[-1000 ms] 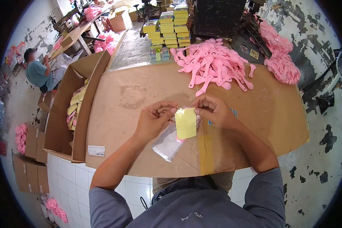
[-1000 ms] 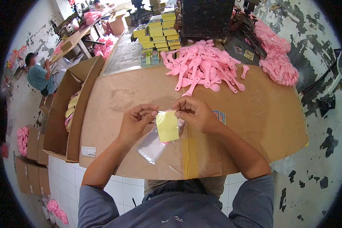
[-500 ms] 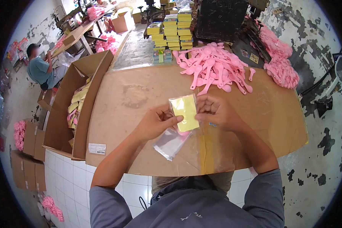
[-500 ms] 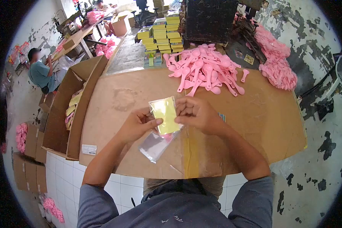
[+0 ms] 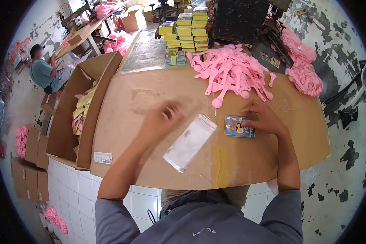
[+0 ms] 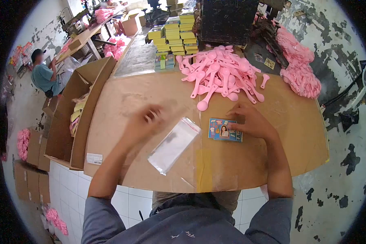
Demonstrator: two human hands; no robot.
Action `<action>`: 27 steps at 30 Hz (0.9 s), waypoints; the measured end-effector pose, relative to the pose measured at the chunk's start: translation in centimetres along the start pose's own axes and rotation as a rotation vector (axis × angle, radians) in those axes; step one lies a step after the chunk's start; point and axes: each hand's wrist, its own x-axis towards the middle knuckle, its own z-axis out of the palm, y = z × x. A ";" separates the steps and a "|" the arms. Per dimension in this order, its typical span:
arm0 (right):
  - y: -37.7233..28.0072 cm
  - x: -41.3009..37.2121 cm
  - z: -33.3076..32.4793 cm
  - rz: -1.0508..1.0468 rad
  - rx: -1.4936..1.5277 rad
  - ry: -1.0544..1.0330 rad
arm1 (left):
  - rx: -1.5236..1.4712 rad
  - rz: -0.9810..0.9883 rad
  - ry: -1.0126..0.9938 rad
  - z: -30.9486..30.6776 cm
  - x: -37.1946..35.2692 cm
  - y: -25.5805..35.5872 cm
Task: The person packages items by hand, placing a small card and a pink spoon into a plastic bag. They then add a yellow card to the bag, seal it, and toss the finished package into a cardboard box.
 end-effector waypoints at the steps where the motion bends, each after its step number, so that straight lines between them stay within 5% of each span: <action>1: 0.1 0.0 0.1 0.055 0.065 -0.028 | 0.104 -0.014 -0.099 1.1 -1.0 1.2; 4: 0.1 0.0 0.1 0.215 0.174 -0.049 | 0.344 0.190 -0.091 2.8 -1.2 0.6; 7: 1.3 -0.2 0.5 0.240 0.232 -0.016 | 0.174 0.094 -0.125 2.9 -1.1 0.0; 17: -4.2 0.6 4.1 -0.122 0.339 0.124 | 0.029 -0.015 -0.155 2.5 -1.0 0.1; 19: -5.4 0.9 5.2 -0.161 0.107 0.148 | -0.313 0.049 -0.089 3.1 -0.9 -0.4; 23: -5.5 0.8 5.3 0.140 0.278 0.318 | -0.839 -0.048 -0.162 1.7 -1.0 1.5; 27: -5.7 0.9 4.9 0.213 0.483 0.296 | -0.874 -0.025 -0.264 2.0 -1.4 1.6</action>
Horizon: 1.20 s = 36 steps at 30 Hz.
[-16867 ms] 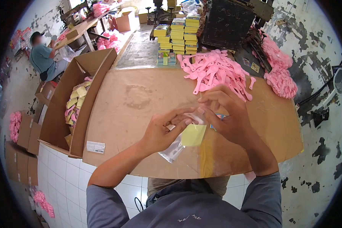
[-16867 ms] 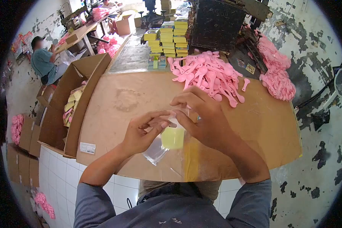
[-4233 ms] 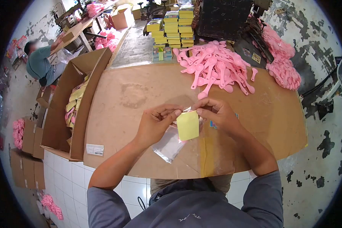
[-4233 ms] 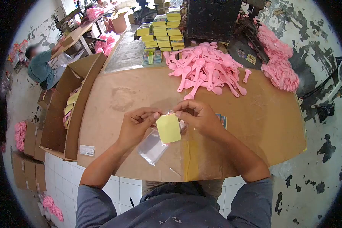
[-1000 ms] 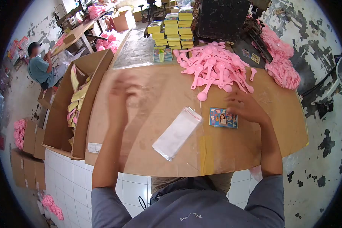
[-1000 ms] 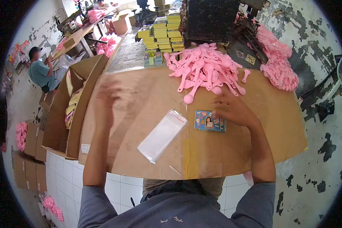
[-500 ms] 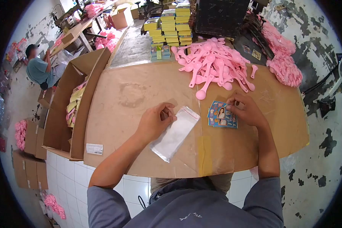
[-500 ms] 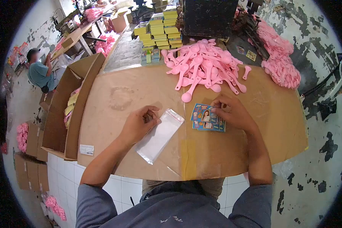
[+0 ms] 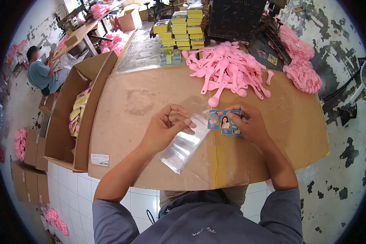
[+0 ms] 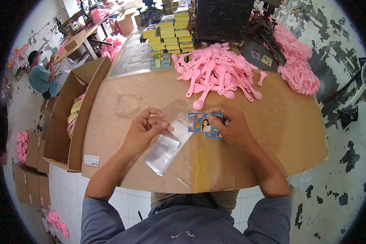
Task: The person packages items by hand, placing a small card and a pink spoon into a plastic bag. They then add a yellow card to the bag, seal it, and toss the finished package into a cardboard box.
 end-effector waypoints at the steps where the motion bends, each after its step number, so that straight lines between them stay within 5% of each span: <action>1: -0.3 -0.1 0.4 0.046 0.087 -0.015 | 0.032 -0.026 -0.004 0.4 -0.2 0.3; 7: 0.2 0.2 1.6 -0.176 0.317 0.174 | 0.193 -0.023 -0.038 0.8 -0.4 -0.6; 13: -0.7 -0.1 0.5 -0.301 -0.268 -0.177 | 0.349 0.003 -0.101 1.5 -0.7 -0.6; 16: -1.1 -0.8 2.8 -0.362 -0.197 -0.083 | 0.479 0.011 -0.144 2.1 -1.2 -0.4; 19: -1.2 -1.1 3.5 -0.068 -0.013 -0.081 | 0.448 -0.014 -0.102 2.6 -1.3 -0.1; 22: -0.3 -0.8 3.0 -0.056 0.172 -0.061 | 0.334 0.013 -0.022 2.6 -1.2 -0.2; 28: 0.0 0.3 1.6 -0.490 -0.188 -0.390 | 0.372 -0.018 -0.017 1.9 -1.0 -0.7; 32: 6.0 5.5 -6.8 -0.293 -0.659 0.286 | 0.273 -0.007 0.065 1.5 -0.7 -0.8; 34: 8.2 6.2 -10.4 -0.251 -0.874 0.428 | 0.255 -0.012 0.069 1.4 -0.6 -1.0; 36: 9.2 5.8 -11.4 -0.153 -0.780 0.375 | 0.245 -0.025 0.053 1.5 -0.5 -0.9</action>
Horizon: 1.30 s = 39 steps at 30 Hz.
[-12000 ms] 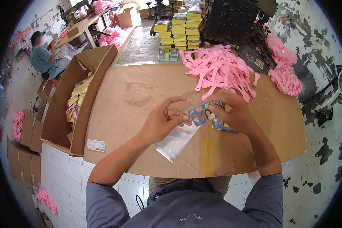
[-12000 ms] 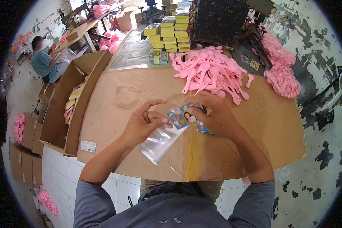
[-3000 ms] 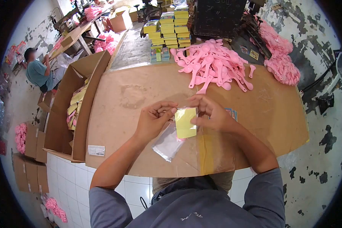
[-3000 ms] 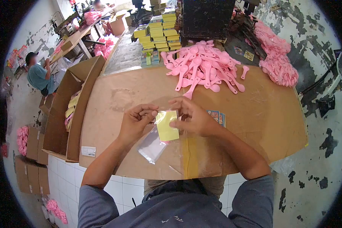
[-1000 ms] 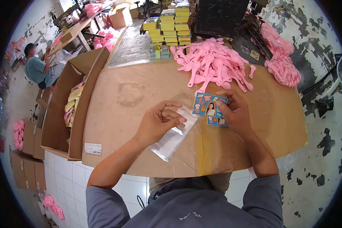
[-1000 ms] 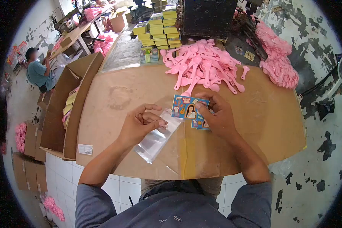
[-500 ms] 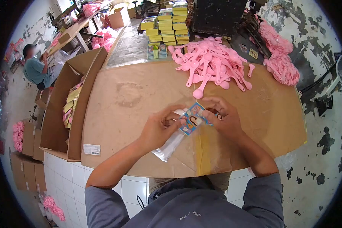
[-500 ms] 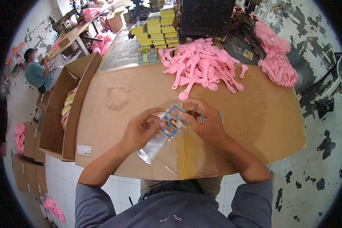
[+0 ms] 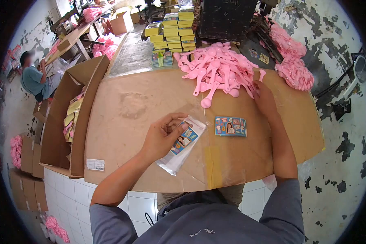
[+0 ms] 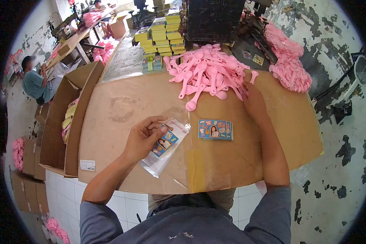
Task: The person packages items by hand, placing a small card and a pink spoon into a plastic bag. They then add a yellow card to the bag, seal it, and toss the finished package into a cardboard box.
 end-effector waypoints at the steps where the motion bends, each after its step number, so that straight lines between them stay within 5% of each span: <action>1: 0.7 -0.2 0.1 0.041 0.043 -0.043 | 0.000 -0.009 -0.017 0.0 -0.1 0.2; 4: -1.8 -0.9 -0.8 0.100 0.021 -0.165 | 0.000 -0.049 -0.049 0.0 -0.2 0.5; 7: -4.0 -1.7 -1.3 -0.066 -0.125 0.012 | -0.024 -0.091 -0.069 0.0 -0.4 1.4; 13: -15.0 -3.8 -2.5 0.098 1.064 -0.293 | -0.105 -0.016 -0.139 0.4 -0.7 1.0; 16: -18.4 -4.1 -2.5 0.175 1.218 -0.358 | -0.095 -0.033 -0.152 0.5 -0.8 1.0; 28: -21.2 -5.8 0.7 0.093 1.230 -0.171 | -0.096 -0.104 -0.073 0.5 -1.0 1.0; 31: -20.2 -6.8 1.8 -0.018 0.948 -0.192 | -0.142 0.000 -0.023 0.7 -0.6 0.1; 34: -18.6 -6.3 1.0 -0.478 0.621 -0.327 | -0.161 -0.026 -0.047 0.2 -0.5 0.4; 39: -19.8 -4.7 0.3 -0.183 1.113 -0.350 | -0.215 -0.086 -0.141 -0.4 -0.4 0.9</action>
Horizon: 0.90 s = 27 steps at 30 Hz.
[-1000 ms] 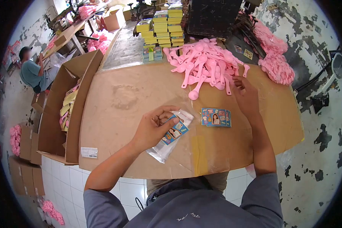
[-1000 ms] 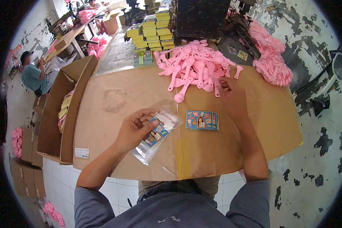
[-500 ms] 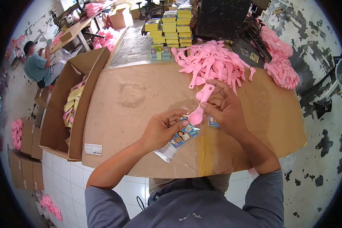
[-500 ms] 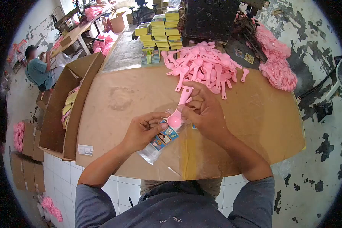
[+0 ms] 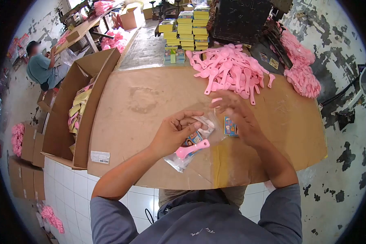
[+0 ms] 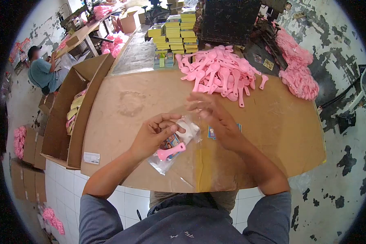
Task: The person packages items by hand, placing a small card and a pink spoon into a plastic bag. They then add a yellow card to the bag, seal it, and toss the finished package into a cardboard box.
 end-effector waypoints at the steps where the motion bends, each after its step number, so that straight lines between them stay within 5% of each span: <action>1: -0.7 0.4 0.0 -0.037 -0.068 -0.043 | 0.001 0.009 -0.032 0.0 0.0 0.0; 4: -3.3 1.2 -0.2 -0.173 -0.440 -0.325 | 0.010 0.048 -0.119 -0.2 0.0 0.0; 7: -5.4 2.3 -0.8 -0.143 -0.152 -0.376 | -0.093 0.184 -0.140 0.3 -0.2 0.3; 10: -8.1 3.9 -0.7 -0.436 -0.662 -0.299 | 0.038 0.263 -0.075 0.4 -0.6 1.3; 17: -9.4 3.0 0.8 -0.125 -0.661 -0.175 | 0.459 0.449 -0.116 0.7 -1.9 1.7; 22: -8.5 2.7 1.2 -0.012 -0.667 -0.135 | 0.350 0.423 0.007 1.6 -1.9 2.3; 27: -5.5 2.8 1.4 -0.414 -0.849 0.010 | 0.371 0.270 0.092 1.0 -2.1 2.6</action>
